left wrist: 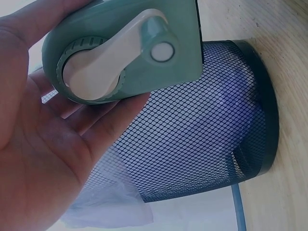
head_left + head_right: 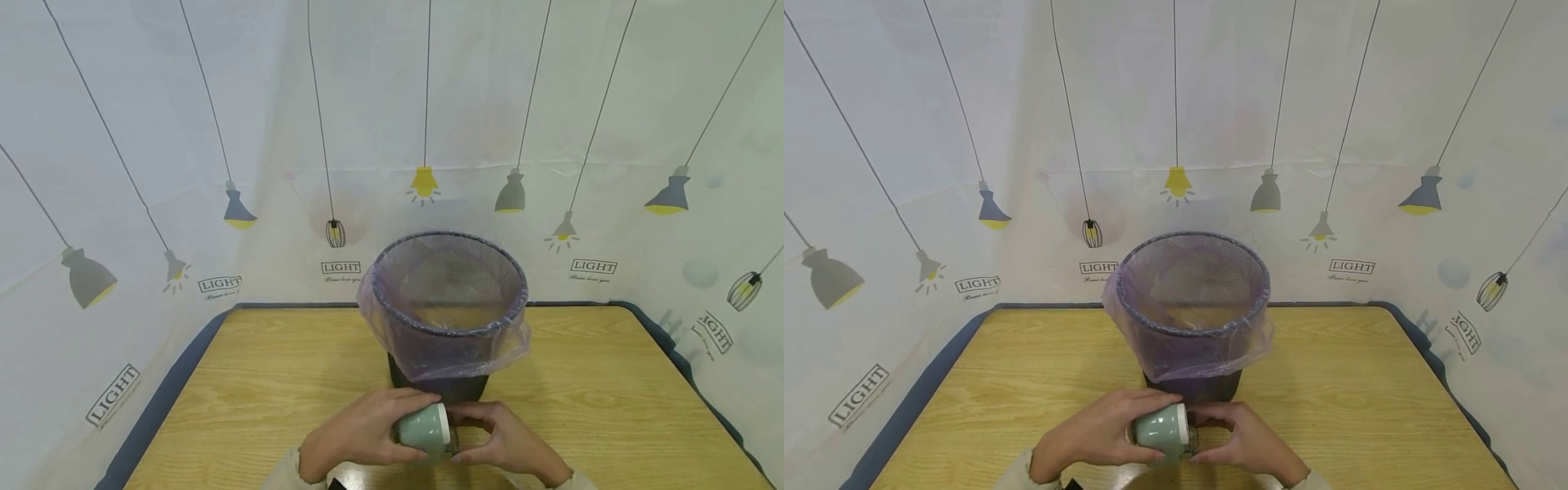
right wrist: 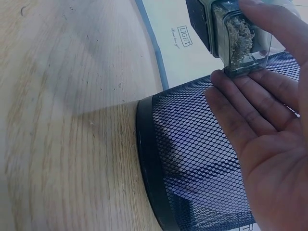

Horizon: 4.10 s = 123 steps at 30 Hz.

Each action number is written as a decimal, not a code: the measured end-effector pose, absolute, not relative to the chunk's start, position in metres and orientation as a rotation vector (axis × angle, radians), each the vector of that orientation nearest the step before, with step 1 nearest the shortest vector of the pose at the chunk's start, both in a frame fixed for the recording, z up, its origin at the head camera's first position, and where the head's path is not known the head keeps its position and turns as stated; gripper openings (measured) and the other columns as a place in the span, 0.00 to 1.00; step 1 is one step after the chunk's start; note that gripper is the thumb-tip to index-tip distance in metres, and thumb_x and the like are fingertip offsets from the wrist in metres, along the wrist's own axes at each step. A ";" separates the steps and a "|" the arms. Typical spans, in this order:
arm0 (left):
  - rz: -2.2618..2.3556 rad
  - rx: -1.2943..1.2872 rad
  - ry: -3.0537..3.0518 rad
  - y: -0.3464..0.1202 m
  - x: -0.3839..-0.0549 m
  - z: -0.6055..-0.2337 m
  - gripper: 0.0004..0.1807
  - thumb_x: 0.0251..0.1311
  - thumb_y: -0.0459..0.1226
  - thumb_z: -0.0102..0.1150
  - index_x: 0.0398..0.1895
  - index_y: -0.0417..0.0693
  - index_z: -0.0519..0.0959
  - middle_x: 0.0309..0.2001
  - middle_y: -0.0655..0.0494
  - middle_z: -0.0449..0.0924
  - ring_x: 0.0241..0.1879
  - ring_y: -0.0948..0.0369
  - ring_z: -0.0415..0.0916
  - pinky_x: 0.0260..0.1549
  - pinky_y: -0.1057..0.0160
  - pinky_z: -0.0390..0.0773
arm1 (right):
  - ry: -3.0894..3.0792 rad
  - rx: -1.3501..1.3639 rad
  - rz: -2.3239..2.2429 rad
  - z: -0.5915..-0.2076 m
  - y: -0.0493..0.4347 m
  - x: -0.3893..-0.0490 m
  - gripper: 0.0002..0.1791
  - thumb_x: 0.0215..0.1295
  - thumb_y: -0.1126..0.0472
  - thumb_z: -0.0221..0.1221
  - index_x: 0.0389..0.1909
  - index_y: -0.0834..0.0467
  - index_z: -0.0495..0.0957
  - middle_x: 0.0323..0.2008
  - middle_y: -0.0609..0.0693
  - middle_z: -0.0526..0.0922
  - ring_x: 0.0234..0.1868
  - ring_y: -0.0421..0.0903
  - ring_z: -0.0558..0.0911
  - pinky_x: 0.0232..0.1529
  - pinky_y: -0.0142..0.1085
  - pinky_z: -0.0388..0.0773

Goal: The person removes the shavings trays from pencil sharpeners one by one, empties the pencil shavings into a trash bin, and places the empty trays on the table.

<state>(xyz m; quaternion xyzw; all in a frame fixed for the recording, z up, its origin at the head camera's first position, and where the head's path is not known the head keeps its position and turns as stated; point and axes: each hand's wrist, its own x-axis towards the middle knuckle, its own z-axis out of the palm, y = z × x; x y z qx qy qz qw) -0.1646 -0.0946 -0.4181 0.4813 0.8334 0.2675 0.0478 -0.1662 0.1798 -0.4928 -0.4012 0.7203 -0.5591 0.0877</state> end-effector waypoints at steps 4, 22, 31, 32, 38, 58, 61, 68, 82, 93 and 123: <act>0.818 1.473 2.537 -0.095 -0.165 -0.418 0.38 0.59 0.48 0.68 0.71 0.46 0.68 0.62 0.55 0.76 0.52 0.68 0.76 0.44 0.77 0.75 | 2.146 -1.175 -1.659 -0.492 0.180 -0.166 0.30 0.59 0.64 0.69 0.64 0.62 0.74 0.59 0.55 0.80 0.55 0.42 0.81 0.55 0.44 0.80; 0.819 1.475 2.540 -0.098 -0.164 -0.419 0.38 0.60 0.49 0.68 0.72 0.51 0.67 0.62 0.56 0.76 0.52 0.68 0.76 0.44 0.77 0.75 | 2.166 -1.199 -1.658 -0.489 0.185 -0.163 0.30 0.58 0.66 0.69 0.62 0.65 0.75 0.58 0.57 0.80 0.56 0.42 0.81 0.55 0.44 0.81; 0.819 1.477 2.546 -0.099 -0.163 -0.420 0.38 0.59 0.49 0.68 0.71 0.50 0.67 0.63 0.56 0.76 0.52 0.68 0.76 0.45 0.76 0.75 | 2.169 -1.156 -1.659 -0.490 0.188 -0.162 0.29 0.59 0.66 0.69 0.62 0.66 0.74 0.58 0.58 0.80 0.56 0.42 0.81 0.56 0.39 0.80; 0.819 1.471 2.546 -0.100 -0.163 -0.420 0.38 0.60 0.49 0.68 0.71 0.50 0.67 0.63 0.56 0.76 0.52 0.68 0.76 0.45 0.76 0.76 | 2.172 -1.149 -1.657 -0.490 0.188 -0.162 0.30 0.59 0.66 0.69 0.62 0.67 0.74 0.58 0.60 0.80 0.56 0.42 0.81 0.56 0.39 0.80; 0.811 1.451 2.553 -0.101 -0.163 -0.418 0.38 0.59 0.49 0.68 0.72 0.52 0.67 0.62 0.56 0.76 0.52 0.68 0.76 0.45 0.75 0.76 | 2.186 -1.134 -1.650 -0.491 0.190 -0.162 0.30 0.59 0.65 0.69 0.61 0.71 0.73 0.57 0.67 0.78 0.56 0.41 0.80 0.55 0.42 0.80; 0.832 1.387 2.558 -0.106 -0.162 -0.419 0.38 0.59 0.50 0.68 0.71 0.53 0.68 0.62 0.56 0.76 0.50 0.68 0.75 0.41 0.75 0.76 | 2.190 -1.117 -1.667 -0.490 0.194 -0.161 0.31 0.59 0.65 0.69 0.61 0.73 0.71 0.58 0.68 0.77 0.57 0.40 0.79 0.56 0.37 0.79; 0.833 1.375 2.563 -0.106 -0.162 -0.418 0.38 0.58 0.50 0.69 0.71 0.53 0.68 0.62 0.56 0.76 0.50 0.68 0.75 0.41 0.75 0.76 | 2.183 -1.121 -1.670 -0.490 0.194 -0.161 0.31 0.59 0.65 0.69 0.62 0.73 0.71 0.58 0.68 0.77 0.57 0.40 0.79 0.56 0.38 0.79; 0.820 1.367 2.578 -0.107 -0.161 -0.419 0.38 0.58 0.49 0.69 0.72 0.54 0.68 0.62 0.56 0.76 0.50 0.69 0.75 0.41 0.75 0.76 | 2.179 -1.102 -1.672 -0.491 0.194 -0.161 0.31 0.59 0.65 0.69 0.62 0.70 0.72 0.58 0.68 0.77 0.57 0.39 0.79 0.56 0.38 0.80; 0.839 1.353 2.599 -0.113 -0.163 -0.421 0.39 0.57 0.49 0.70 0.71 0.51 0.68 0.62 0.55 0.76 0.51 0.67 0.75 0.43 0.74 0.75 | 2.182 -1.046 -1.654 -0.493 0.197 -0.161 0.32 0.60 0.65 0.68 0.62 0.75 0.70 0.58 0.74 0.74 0.58 0.37 0.79 0.56 0.43 0.79; 0.801 1.314 2.653 -0.122 -0.162 -0.428 0.39 0.56 0.51 0.69 0.70 0.47 0.70 0.59 0.54 0.78 0.50 0.66 0.75 0.43 0.72 0.76 | 2.187 -1.071 -1.682 -0.493 0.203 -0.160 0.31 0.61 0.67 0.67 0.62 0.75 0.69 0.57 0.76 0.73 0.58 0.38 0.79 0.57 0.40 0.80; 0.899 1.129 2.672 -0.149 -0.166 -0.452 0.38 0.55 0.48 0.71 0.68 0.47 0.71 0.58 0.53 0.78 0.47 0.66 0.77 0.40 0.68 0.79 | 2.272 -0.996 -1.676 -0.482 0.223 -0.155 0.30 0.61 0.69 0.66 0.63 0.73 0.70 0.61 0.61 0.77 0.58 0.36 0.78 0.57 0.30 0.77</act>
